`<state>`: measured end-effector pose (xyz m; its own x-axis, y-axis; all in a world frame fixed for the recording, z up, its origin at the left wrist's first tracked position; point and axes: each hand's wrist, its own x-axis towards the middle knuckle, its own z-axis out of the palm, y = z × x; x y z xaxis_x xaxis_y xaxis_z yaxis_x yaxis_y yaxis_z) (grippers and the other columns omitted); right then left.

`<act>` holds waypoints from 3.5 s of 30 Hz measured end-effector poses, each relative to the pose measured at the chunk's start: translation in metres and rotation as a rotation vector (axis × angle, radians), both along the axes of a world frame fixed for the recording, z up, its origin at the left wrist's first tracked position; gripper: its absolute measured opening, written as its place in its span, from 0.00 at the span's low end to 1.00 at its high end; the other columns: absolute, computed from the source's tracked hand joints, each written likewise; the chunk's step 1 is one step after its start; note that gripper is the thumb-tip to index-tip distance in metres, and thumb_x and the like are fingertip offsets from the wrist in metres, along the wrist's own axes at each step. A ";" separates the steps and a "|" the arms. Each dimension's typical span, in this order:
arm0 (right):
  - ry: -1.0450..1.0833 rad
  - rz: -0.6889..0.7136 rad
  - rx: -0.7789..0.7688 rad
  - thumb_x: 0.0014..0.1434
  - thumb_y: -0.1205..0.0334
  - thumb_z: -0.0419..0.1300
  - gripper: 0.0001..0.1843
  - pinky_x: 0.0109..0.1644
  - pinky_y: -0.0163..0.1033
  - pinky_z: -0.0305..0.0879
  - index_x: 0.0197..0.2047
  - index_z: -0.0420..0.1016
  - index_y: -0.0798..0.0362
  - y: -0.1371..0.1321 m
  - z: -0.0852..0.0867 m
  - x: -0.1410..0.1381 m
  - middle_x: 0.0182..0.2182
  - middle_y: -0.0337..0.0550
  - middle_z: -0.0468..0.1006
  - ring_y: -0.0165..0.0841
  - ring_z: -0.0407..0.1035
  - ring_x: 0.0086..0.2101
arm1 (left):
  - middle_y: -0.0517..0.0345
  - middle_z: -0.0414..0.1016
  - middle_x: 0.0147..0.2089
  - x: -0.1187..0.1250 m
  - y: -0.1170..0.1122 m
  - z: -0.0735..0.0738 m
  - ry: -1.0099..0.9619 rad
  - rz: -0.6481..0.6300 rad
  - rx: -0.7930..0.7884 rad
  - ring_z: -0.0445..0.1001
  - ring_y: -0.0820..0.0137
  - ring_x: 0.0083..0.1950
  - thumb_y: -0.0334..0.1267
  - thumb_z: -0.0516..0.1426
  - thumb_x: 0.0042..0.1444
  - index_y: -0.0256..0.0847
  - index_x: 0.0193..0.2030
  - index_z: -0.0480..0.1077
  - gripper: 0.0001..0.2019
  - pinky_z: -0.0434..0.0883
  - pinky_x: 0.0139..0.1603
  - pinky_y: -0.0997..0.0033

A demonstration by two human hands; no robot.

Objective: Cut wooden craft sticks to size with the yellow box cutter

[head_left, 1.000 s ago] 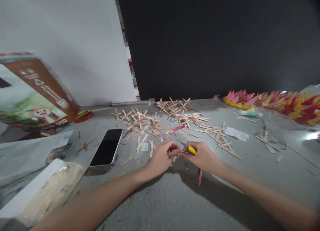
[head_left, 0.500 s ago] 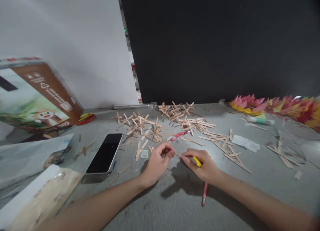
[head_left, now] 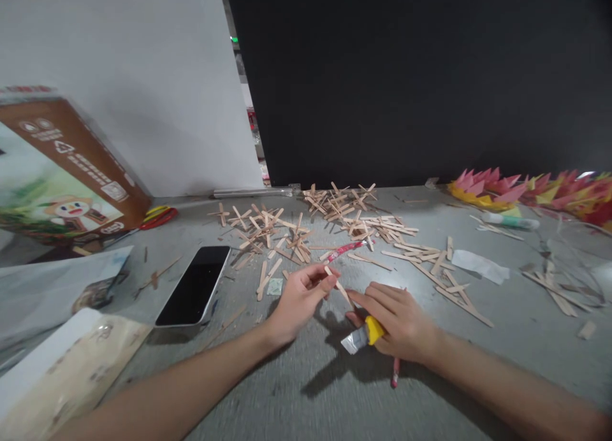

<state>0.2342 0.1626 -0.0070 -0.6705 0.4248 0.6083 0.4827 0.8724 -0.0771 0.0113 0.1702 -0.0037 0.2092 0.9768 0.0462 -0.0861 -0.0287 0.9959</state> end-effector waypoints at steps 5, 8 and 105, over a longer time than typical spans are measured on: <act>0.014 -0.006 -0.053 0.68 0.68 0.56 0.08 0.33 0.40 0.63 0.49 0.72 0.56 0.000 -0.004 -0.001 0.32 0.45 0.77 0.35 0.69 0.31 | 0.57 0.74 0.34 0.000 -0.003 0.000 0.126 -0.078 0.049 0.70 0.71 0.35 0.53 0.57 0.68 0.38 0.44 0.78 0.19 0.68 0.40 0.72; 0.000 -0.024 -0.058 0.66 0.69 0.54 0.07 0.33 0.40 0.62 0.44 0.72 0.55 0.002 -0.004 0.001 0.31 0.45 0.76 0.36 0.69 0.31 | 0.55 0.78 0.39 0.003 -0.005 0.000 0.152 -0.145 0.028 0.74 0.68 0.40 0.53 0.59 0.66 0.38 0.45 0.77 0.18 0.71 0.44 0.70; -0.755 0.012 -0.145 0.76 0.53 0.50 0.20 0.28 0.41 0.42 0.35 0.74 0.52 0.027 0.034 0.042 0.23 0.39 0.78 0.30 0.70 0.22 | 0.54 0.76 0.49 -0.008 0.015 0.009 0.710 -0.479 0.458 0.69 0.60 0.58 0.39 0.67 0.58 0.45 0.35 0.82 0.02 0.64 0.65 0.54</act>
